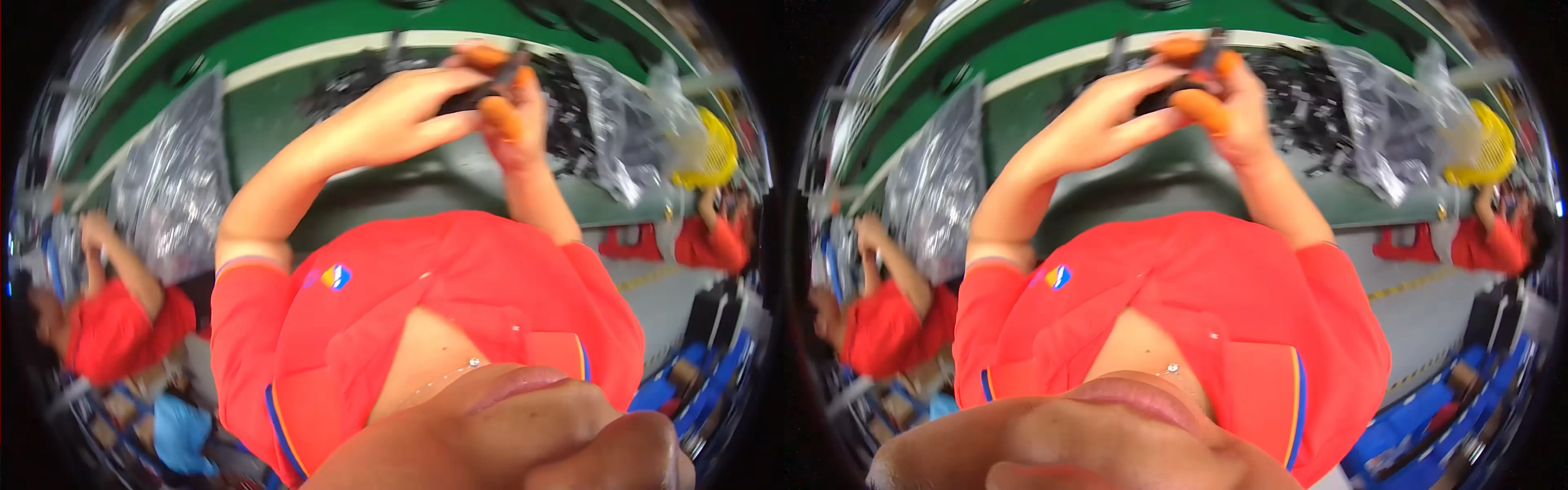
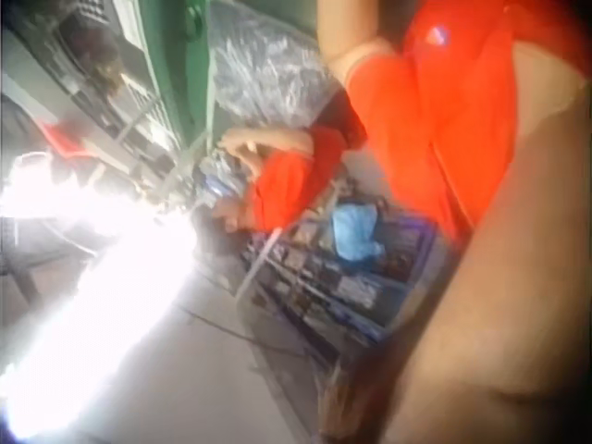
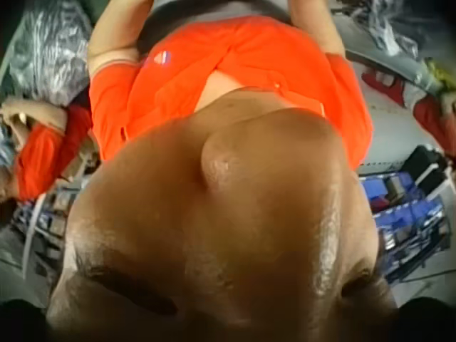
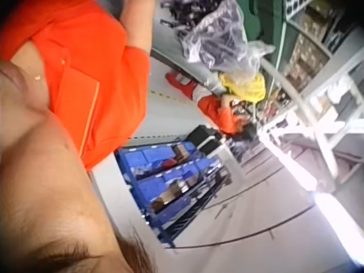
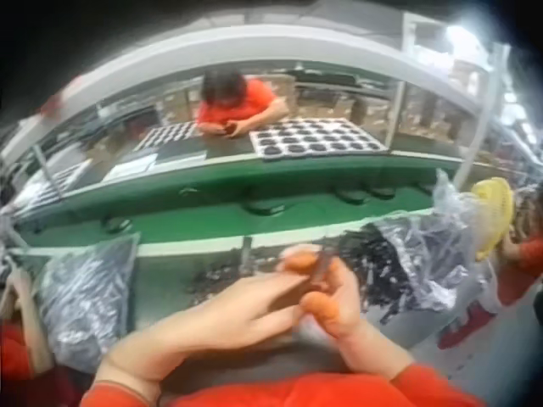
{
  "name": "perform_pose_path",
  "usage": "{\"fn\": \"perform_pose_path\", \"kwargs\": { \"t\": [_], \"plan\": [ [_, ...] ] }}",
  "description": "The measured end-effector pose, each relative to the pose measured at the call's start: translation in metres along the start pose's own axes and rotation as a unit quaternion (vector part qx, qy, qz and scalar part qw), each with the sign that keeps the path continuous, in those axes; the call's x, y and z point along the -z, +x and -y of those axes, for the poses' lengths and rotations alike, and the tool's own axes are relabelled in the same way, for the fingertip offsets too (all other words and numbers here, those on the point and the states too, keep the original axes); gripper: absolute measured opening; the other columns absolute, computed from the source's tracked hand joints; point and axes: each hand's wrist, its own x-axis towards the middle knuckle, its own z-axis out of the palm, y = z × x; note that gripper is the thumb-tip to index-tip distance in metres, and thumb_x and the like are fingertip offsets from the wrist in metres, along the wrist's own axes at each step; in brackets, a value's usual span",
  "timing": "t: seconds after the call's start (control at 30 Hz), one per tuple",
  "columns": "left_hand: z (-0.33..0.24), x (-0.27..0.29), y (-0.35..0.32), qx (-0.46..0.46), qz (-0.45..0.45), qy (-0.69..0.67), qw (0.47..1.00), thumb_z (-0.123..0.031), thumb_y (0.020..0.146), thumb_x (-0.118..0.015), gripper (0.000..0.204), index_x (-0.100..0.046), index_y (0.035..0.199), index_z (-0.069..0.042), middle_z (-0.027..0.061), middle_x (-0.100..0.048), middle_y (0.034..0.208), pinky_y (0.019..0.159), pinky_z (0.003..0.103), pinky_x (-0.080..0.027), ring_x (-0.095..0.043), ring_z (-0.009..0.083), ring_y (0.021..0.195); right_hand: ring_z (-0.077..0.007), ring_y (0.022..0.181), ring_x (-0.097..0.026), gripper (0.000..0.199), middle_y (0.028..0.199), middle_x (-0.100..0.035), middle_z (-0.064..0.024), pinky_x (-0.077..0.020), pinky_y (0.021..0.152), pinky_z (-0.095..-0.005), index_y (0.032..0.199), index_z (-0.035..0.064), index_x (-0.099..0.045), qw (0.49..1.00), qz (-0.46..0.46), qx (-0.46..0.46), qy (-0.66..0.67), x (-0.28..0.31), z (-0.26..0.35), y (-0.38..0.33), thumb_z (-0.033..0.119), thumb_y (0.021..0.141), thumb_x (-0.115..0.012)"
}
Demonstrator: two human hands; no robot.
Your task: Assembling small black plastic components and placing them into a plastic bag on a production line.
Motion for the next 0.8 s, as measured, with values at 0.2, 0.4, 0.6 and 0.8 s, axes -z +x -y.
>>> {"fn": "perform_pose_path", "kwargs": {
  "t": [0.2, 0.4, 0.6, 0.8],
  "plan": [
    [0.014, -0.003, -0.002, 0.029, -0.012, 0.005, 1.0, -0.02, 0.084, -0.057, 0.03, -0.054, 0.108, -0.001, 0.0176, -0.058, 0.097, 0.076, 0.037, -0.044, -0.057, 0.031, 0.089, -0.0237, 0.102, -0.053, 0.046, 0.109, -0.055, -0.0148, -0.043, 0.088, -0.0342, 0.107, -0.0024, -0.054, 0.999, 0.035, 0.028, 0.001, 0.013, -0.015, 0.005, 0.023, 0.073, -0.074],
    [0.019, 0.001, -0.009, 0.036, 0.031, -0.035, 0.998, -0.023, 0.086, -0.053, 0.029, -0.055, 0.101, 0.001, 0.0183, -0.058, 0.089, 0.071, 0.038, -0.043, -0.055, 0.0328, 0.08, -0.0232, 0.1, -0.054, 0.04, 0.106, -0.056, -0.0143, -0.0432, 0.086, -0.0338, 0.102, -0.0027, -0.056, 0.998, 0.061, 0.01, -0.009, 0.014, -0.012, -0.001, 0.022, 0.075, -0.072],
    [0.027, 0.01, -0.006, 0.005, 0.101, 0.047, 0.994, -0.024, 0.087, -0.053, 0.028, -0.054, 0.102, 0.0, 0.0147, -0.057, 0.086, 0.071, 0.036, -0.043, -0.055, 0.03, 0.08, -0.0268, 0.103, -0.052, 0.042, 0.106, -0.055, -0.0142, -0.0407, 0.089, -0.0366, 0.103, -0.0021, -0.055, 0.996, 0.079, 0.027, -0.044, 0.017, -0.02, -0.003, 0.027, 0.076, -0.07],
    [0.075, 0.053, 0.025, -0.027, 0.064, 0.258, 0.964, -0.018, 0.084, -0.051, 0.036, -0.049, 0.116, -0.003, 0.0166, -0.06, 0.101, 0.079, 0.038, -0.046, -0.058, 0.0308, 0.091, -0.0166, 0.1, -0.055, 0.042, 0.119, -0.054, -0.0133, -0.0414, 0.089, -0.0283, 0.126, -0.0015, -0.043, 0.979, -0.096, -0.115, -0.136, 0.024, -0.032, 0.019, 0.019, 0.09, -0.05]
  ]
}}
